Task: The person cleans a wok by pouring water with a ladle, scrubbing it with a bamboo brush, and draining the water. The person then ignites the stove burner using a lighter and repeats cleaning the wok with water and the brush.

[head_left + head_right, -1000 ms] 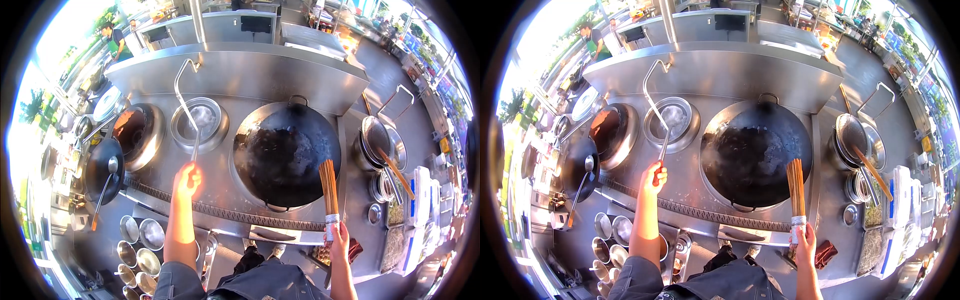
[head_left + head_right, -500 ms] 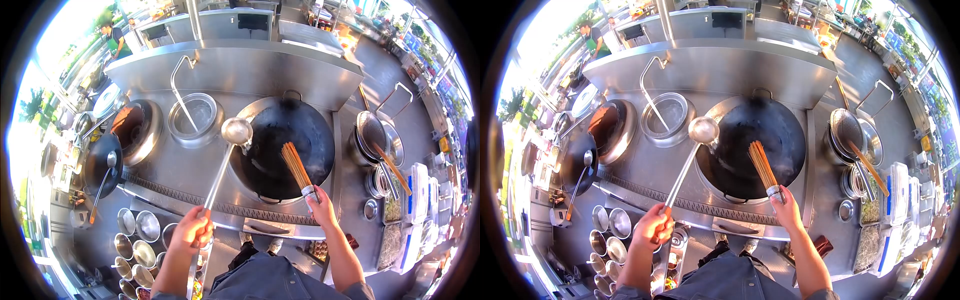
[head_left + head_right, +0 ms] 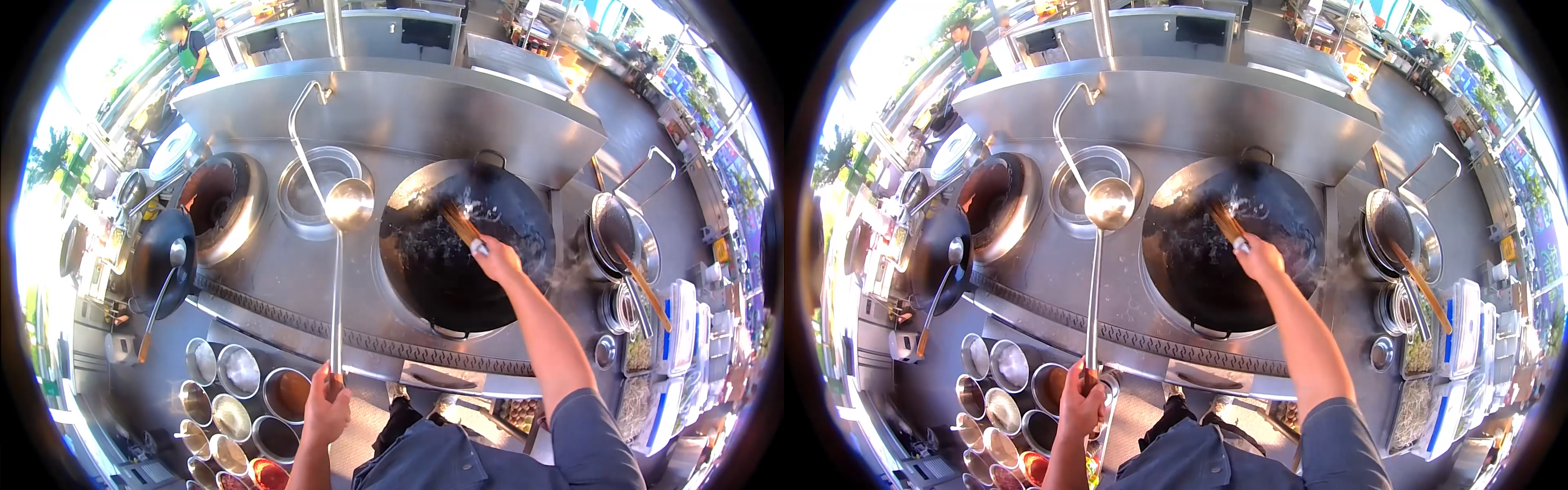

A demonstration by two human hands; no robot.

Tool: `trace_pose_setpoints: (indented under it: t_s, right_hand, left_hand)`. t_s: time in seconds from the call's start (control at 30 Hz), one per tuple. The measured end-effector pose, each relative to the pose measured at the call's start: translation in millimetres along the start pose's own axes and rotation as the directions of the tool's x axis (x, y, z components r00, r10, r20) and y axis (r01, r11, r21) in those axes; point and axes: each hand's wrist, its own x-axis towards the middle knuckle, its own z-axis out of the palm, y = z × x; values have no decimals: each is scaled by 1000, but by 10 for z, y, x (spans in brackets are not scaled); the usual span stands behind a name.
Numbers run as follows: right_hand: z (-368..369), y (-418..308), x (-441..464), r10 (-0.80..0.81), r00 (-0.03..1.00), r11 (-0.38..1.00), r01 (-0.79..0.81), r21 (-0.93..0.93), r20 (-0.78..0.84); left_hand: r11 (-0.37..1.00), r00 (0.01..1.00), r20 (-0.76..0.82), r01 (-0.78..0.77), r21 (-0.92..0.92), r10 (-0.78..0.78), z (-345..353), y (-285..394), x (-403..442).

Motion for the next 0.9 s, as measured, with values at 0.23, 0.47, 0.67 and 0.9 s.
trace_pose_setpoints:
  t_s: [0.23,0.47,0.67,0.9]
  right_hand:
    - [-204,552,-1018,-137,890,976,196,-94,436]
    - [373,-36,-129,80,990,945,-112,306,115]
    - [423,-529,-303,29,976,781,-158,605,217]
    - [348,7,-939,-111,931,948,-6,319,349]
  left_hand:
    - [999,997,-58,45,-17,-46,-255,-263,-2]
    - [976,980,-74,176,-125,-186,-182,-389,71]
    - [973,976,-55,205,-105,-212,-173,-389,62]
    - [973,976,-65,201,-113,-209,-159,-421,105]
